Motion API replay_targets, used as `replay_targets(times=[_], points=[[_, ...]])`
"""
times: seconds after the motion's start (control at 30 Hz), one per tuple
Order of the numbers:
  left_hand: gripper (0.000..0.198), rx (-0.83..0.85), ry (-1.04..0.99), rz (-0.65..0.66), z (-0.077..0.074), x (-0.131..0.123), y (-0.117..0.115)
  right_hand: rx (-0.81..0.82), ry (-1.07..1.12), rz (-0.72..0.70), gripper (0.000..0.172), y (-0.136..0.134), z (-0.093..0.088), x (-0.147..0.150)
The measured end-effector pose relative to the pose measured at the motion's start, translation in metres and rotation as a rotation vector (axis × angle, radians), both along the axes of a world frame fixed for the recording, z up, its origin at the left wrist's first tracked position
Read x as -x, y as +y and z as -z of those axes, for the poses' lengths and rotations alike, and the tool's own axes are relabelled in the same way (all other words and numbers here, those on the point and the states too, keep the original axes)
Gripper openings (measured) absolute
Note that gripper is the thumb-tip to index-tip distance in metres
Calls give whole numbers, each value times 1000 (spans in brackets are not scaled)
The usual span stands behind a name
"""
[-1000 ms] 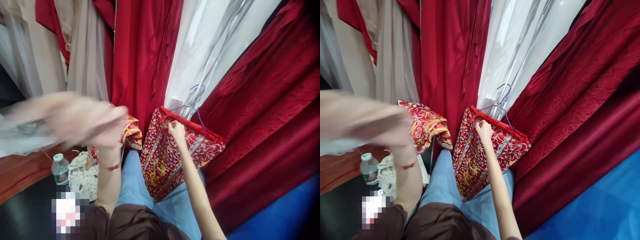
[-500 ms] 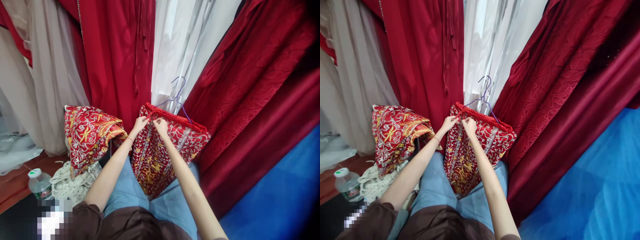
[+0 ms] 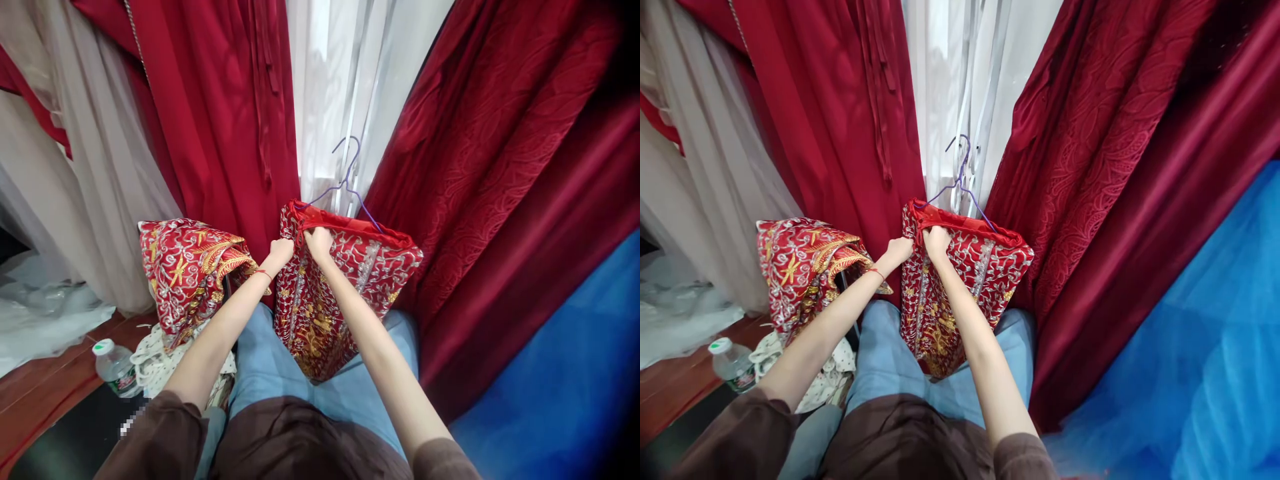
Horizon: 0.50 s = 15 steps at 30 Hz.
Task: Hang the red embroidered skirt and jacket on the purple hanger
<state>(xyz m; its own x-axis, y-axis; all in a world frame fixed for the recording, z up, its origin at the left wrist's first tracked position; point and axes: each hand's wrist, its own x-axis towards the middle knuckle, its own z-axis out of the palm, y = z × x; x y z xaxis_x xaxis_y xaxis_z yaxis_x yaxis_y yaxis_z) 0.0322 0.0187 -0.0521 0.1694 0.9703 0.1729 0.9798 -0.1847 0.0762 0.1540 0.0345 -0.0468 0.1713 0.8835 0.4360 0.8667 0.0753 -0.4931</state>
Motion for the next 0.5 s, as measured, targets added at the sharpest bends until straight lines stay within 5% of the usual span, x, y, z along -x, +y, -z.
replay_targets(times=[0.33,0.5], points=[[34,173,187,75,-24,-14,-12,-52,372,-281,22,16,23,1],[27,264,249,-39,-35,0,-9,-272,481,-345,12,12,12,-12]])
